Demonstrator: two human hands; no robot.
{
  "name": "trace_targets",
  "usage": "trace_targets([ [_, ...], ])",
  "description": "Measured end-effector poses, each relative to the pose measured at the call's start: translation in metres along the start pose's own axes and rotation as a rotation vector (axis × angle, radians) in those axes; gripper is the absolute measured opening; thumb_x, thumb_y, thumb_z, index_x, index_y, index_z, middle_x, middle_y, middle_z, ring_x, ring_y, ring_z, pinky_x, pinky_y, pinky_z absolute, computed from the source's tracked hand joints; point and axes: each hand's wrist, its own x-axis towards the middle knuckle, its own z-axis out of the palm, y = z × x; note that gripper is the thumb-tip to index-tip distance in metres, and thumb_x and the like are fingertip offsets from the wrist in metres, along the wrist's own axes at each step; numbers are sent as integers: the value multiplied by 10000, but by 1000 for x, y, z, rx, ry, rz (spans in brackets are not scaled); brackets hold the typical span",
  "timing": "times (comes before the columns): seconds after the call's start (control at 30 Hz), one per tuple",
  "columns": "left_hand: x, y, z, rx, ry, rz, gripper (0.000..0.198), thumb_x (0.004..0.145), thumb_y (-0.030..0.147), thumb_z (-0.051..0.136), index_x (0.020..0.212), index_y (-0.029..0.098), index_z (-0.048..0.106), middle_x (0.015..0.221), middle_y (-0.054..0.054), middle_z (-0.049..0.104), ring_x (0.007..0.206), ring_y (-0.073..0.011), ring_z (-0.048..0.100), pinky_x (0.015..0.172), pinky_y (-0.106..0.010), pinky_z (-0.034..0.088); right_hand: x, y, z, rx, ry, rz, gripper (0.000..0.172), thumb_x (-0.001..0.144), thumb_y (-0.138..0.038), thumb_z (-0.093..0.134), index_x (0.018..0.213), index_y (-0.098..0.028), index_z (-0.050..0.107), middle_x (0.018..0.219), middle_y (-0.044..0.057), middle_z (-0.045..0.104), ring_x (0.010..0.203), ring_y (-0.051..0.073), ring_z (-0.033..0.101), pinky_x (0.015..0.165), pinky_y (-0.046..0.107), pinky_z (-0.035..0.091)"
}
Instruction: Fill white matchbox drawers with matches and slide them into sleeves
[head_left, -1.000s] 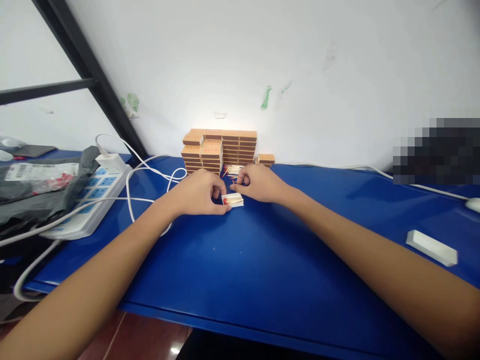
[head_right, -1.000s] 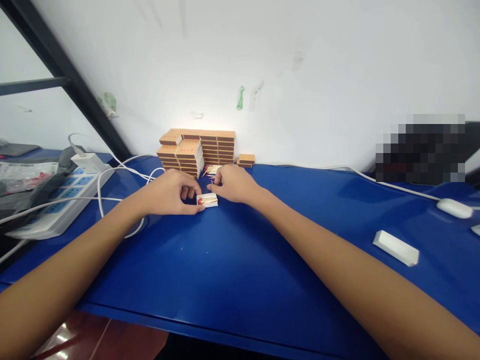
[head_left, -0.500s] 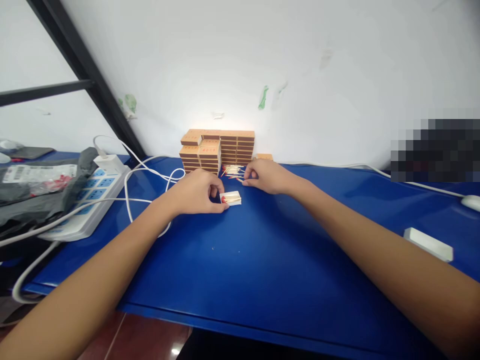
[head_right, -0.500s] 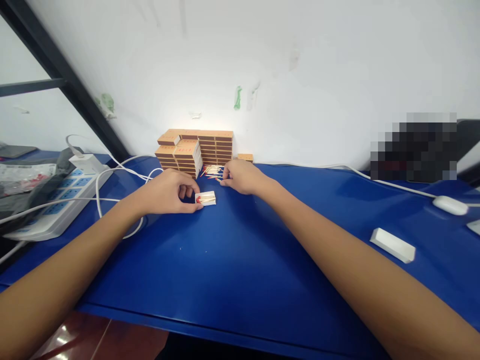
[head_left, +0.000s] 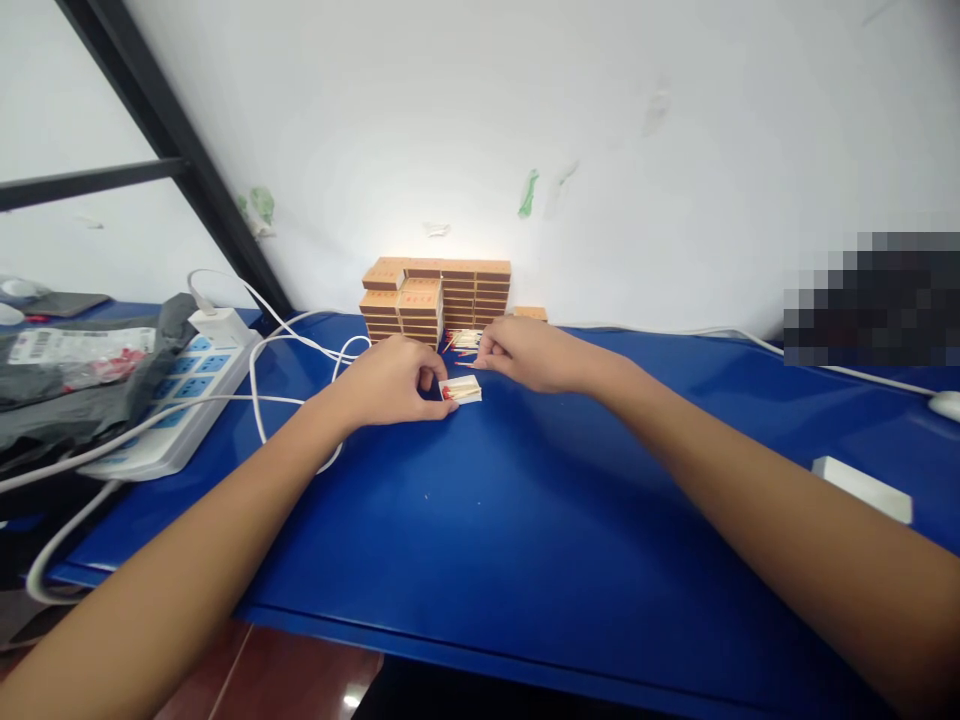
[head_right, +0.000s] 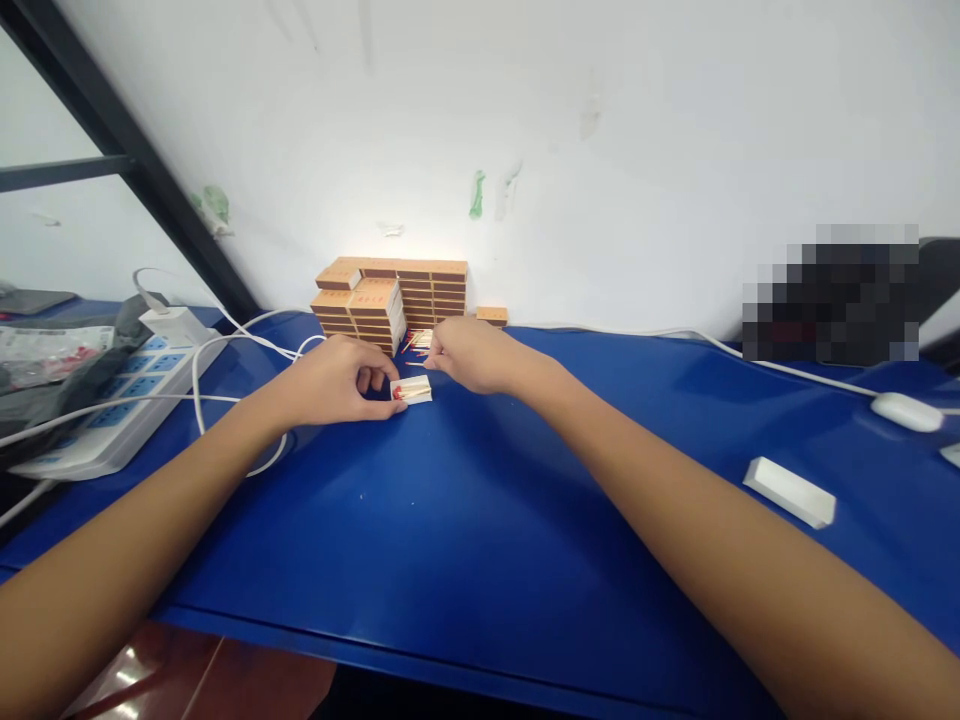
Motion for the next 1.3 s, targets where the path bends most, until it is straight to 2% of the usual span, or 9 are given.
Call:
trace_targets([
  [0.13, 0, 0, 0, 12, -2, -3, 234, 794, 422, 806, 898, 216, 844, 774, -2, 755, 672, -156, 654, 622, -288, 422, -3, -10, -2, 26, -24, -13, 187, 999, -198, 650, 850, -160, 756, 833, 59, 766, 713, 163, 611, 658, 282, 364],
  [0.33, 0, 0, 1, 27, 8, -2, 244, 796, 425, 801, 902, 209, 837, 776, -2, 757, 676, -159, 651, 624, -290, 409, -2, -1, 1, 108, -84, -35, 118, 947, -197, 677, 897, -176, 782, 787, 32, 754, 690, 160, 615, 674, 277, 395],
  [0.5, 1, 0, 1, 21, 6, 18, 244, 799, 414, 791, 905, 199, 837, 775, -5, 753, 676, -160, 647, 623, -296, 415, -3, -7, 5, 142, -103, -104, 99, 919, -150, 675, 874, -179, 758, 823, 19, 748, 688, 138, 593, 649, 274, 378],
  [0.7, 0, 0, 0, 17, 1, 6, 242, 800, 431, 803, 897, 213, 841, 778, -2, 757, 676, -154, 652, 630, -290, 426, 7, 16, 14, 44, 129, -37, 102, 939, -215, 719, 857, -167, 756, 823, 42, 739, 729, 157, 606, 670, 272, 393],
  [0.87, 0, -1, 1, 17, -11, -3, 244, 803, 438, 804, 889, 213, 839, 773, -9, 756, 673, -159, 653, 620, -287, 416, 11, 30, 21, 56, 15, 31, 147, 971, -192, 688, 847, -165, 762, 858, 68, 783, 736, 170, 646, 684, 277, 417],
  [0.97, 1, -1, 1, 3, 6, 18, 236, 810, 431, 802, 888, 211, 836, 776, -13, 761, 667, -157, 651, 613, -280, 414, 7, 18, 15, 60, 14, -3, 175, 980, -191, 647, 847, -163, 756, 827, 58, 776, 712, 165, 631, 668, 281, 404],
  [1.13, 0, 0, 1, 5, 9, 17, 224, 804, 412, 802, 889, 208, 834, 775, -12, 761, 665, -157, 651, 614, -281, 416, 0, -6, 6, 205, -89, -77, 114, 907, -147, 658, 870, -180, 761, 795, 12, 748, 670, 139, 596, 650, 268, 400],
  [1.2, 0, 0, 1, 4, 5, 8, 235, 800, 418, 805, 900, 208, 835, 782, -11, 763, 675, -161, 659, 621, -286, 421, 3, -3, 11, 258, -33, -88, 119, 907, -154, 652, 865, -176, 761, 808, 18, 743, 694, 144, 595, 671, 270, 416],
  [1.3, 1, -1, 1, -3, 1, 4, 252, 803, 439, 809, 898, 207, 835, 778, -11, 759, 675, -162, 659, 622, -291, 425, 11, 15, 24, 255, 203, 6, 136, 935, -182, 640, 919, -147, 771, 884, 58, 746, 748, 158, 595, 723, 282, 441],
])
